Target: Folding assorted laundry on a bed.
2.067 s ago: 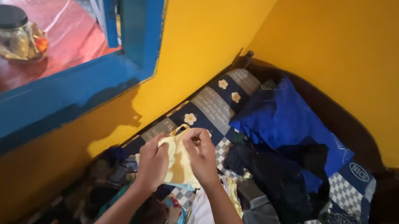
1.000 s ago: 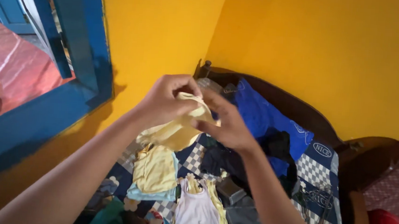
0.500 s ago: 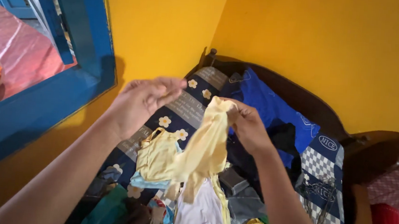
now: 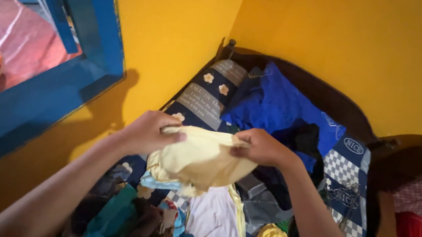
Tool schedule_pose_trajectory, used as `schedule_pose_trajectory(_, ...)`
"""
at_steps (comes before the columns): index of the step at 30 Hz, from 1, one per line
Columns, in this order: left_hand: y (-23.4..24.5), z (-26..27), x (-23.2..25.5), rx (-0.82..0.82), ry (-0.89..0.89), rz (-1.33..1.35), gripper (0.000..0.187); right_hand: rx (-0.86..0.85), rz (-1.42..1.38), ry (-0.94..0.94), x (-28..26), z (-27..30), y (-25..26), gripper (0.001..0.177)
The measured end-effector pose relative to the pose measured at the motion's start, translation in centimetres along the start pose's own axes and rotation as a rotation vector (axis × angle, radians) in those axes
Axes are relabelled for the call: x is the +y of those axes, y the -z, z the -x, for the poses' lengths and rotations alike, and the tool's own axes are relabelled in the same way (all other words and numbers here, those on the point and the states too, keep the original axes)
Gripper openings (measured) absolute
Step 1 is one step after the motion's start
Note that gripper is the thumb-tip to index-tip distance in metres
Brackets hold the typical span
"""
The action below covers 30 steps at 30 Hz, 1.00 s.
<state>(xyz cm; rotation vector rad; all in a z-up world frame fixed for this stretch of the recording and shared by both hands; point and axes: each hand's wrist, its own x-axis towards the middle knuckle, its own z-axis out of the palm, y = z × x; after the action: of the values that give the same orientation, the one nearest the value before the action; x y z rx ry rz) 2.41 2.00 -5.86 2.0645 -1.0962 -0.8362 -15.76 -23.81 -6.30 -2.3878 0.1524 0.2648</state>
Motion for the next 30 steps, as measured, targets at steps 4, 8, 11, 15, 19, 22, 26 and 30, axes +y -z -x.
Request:
schedule_pose_trajectory(4,-1.0,-5.5,-6.9,0.314,-0.116,-0.210,0.028,0.275,0.144,-0.087,4.4,-5.3,-2.1,0.027)
schedule_pose_trajectory(8,-0.2,-8.3,-8.0,0.615,-0.092,-0.297,0.039,0.656,0.226,0.071,4.4,-8.8,-1.9,0.026)
schedule_pose_trajectory(11,-0.2,-6.8,-7.8,0.697,-0.238,-0.290,0.028,0.766,0.242,0.261,4.6,-8.3,-3.4,0.032)
schedule_pose_trajectory(15,-5.5,-6.8,-16.3,0.580,-0.204,-0.350,0.027,0.661,0.294,0.214,9.0,-9.4,-9.9,0.028)
schedule_pose_trajectory(19,-12.3,-2.7,-23.3,0.210,0.090,-0.546,0.065,0.174,0.459,0.095,14.4,-9.1,-20.6,0.043)
schedule_pose_trajectory(22,-15.5,1.9,-26.7,-0.022,0.514,-0.527,0.093,-0.099,0.351,-0.053,15.7,-8.6,-26.5,0.047)
schedule_pose_trajectory(26,-16.7,4.9,-30.7,0.040,1.009,-0.287,0.120,-0.136,0.194,-0.019,16.0,-10.2,-32.7,0.044)
schedule_pose_trajectory(30,-22.7,6.9,-41.5,0.485,1.080,-0.427,0.135,-0.207,-0.014,-0.052,13.2,-13.4,-38.8,0.047)
